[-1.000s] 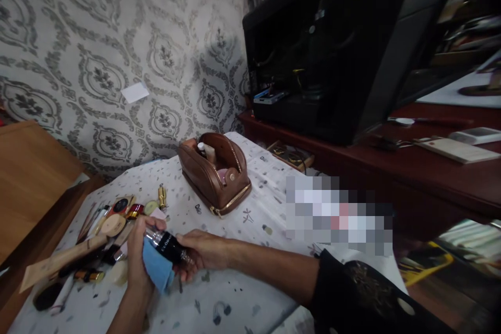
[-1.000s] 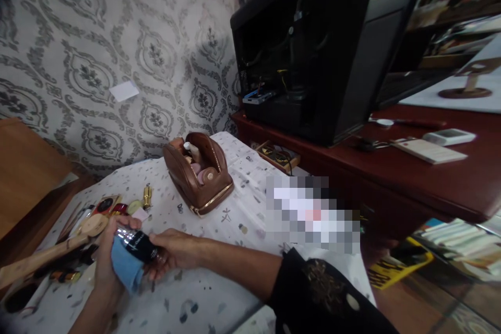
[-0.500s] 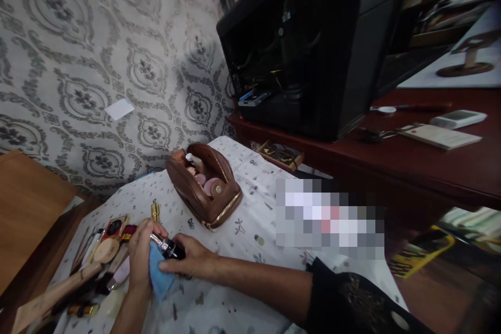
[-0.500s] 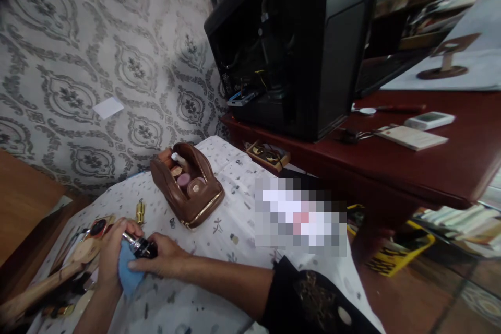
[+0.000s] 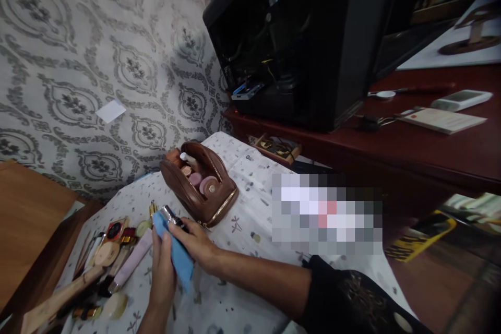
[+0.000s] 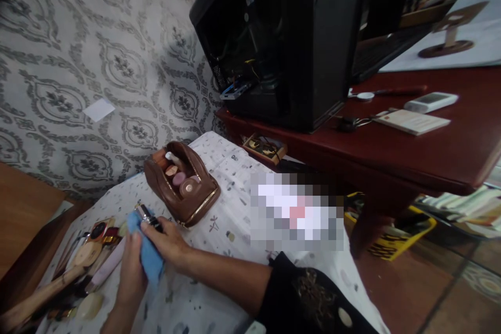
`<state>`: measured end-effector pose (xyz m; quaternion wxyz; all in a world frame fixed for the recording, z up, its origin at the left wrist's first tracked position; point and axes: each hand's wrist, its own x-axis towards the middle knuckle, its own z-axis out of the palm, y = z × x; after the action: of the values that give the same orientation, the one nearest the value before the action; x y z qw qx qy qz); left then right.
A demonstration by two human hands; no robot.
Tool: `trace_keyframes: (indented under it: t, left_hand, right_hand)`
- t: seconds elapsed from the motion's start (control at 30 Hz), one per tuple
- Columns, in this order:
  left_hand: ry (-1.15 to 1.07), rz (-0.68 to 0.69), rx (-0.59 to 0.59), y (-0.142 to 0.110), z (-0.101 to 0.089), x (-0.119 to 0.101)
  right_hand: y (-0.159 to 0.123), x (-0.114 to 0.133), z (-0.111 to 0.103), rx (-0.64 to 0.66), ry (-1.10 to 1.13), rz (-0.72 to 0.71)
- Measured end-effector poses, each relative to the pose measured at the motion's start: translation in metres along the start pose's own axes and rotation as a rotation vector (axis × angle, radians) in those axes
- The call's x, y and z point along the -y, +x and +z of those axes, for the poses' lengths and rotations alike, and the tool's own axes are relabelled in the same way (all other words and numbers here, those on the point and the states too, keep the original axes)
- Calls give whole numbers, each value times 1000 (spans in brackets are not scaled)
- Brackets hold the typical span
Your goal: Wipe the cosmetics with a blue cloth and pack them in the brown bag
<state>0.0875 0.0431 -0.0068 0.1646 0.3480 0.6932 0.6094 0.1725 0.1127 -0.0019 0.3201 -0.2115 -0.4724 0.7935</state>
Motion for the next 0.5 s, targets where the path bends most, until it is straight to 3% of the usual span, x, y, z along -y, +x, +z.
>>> trace_keyframes:
  t: [0.1, 0.23, 0.33, 0.5]
  left_hand:
    - [62, -90, 45, -13, -5, 1]
    - [95, -72, 3, -8, -10, -3]
    - [2, -35, -23, 3, -10, -10]
    - [-125, -90, -34, 14, -8, -27]
  right_hand:
    - [6, -8, 0, -5, 113, -14]
    - [8, -13, 0, -5, 75, -29]
    - [5, -11, 1, 86, 41, -19]
    - [-1, 0, 1, 288, 147, 193]
